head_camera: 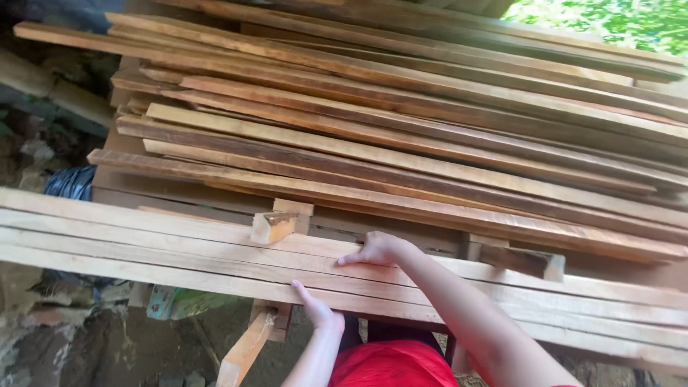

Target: Aligning and inspecting thin wooden strips on a storage rack in a workshop.

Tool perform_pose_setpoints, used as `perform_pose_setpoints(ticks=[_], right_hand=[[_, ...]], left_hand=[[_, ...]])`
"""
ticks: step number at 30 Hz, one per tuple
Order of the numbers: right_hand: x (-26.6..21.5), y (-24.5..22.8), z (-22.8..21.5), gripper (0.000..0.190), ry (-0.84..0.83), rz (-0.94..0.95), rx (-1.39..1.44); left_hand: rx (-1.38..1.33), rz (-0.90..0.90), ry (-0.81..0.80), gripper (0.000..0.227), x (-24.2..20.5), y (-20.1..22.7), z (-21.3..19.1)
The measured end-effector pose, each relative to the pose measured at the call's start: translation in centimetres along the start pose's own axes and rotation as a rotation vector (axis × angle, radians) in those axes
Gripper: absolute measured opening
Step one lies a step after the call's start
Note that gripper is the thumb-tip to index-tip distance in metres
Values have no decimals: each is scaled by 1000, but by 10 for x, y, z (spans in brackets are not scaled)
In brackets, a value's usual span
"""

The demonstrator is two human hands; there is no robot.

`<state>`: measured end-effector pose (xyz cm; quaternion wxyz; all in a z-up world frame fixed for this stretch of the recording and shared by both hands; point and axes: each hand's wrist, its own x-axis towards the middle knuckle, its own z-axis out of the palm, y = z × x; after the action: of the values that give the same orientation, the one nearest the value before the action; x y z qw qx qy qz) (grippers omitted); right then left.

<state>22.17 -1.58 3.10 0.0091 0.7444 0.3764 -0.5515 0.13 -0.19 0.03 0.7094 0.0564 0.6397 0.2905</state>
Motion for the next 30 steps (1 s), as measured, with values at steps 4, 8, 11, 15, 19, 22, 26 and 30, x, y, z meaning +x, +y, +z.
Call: perform_pose_setpoints(ticks=[4, 8, 11, 15, 19, 22, 26, 30], right_hand=[[14, 7, 3, 136, -37, -61, 75], [3, 5, -4, 138, -103, -36, 30], [-5, 3, -10, 138, -131, -31, -15], [-21, 20, -10, 136, -141, 49, -37], [-31, 36, -6, 136, -133, 67, -40], [-35, 50, -1, 134, -173, 91, -28], [-23, 72, 4, 130, -98, 75, 45], [-39, 64, 10, 118, -9, 56, 74]], left_hand=[[-22, 9, 33, 102, -1, 2, 6], [-49, -15, 14, 101, -10, 0, 8], [-69, -18, 14, 100, -8, -8, 7], [-97, -162, -70, 97, -34, -14, 13], [-97, -136, -150, 96, -11, -53, -13], [-78, -171, -180, 94, -15, -70, -24], [-8, -218, -302, 94, -3, -80, -32], [157, -263, -406, 99, 12, -83, -50]])
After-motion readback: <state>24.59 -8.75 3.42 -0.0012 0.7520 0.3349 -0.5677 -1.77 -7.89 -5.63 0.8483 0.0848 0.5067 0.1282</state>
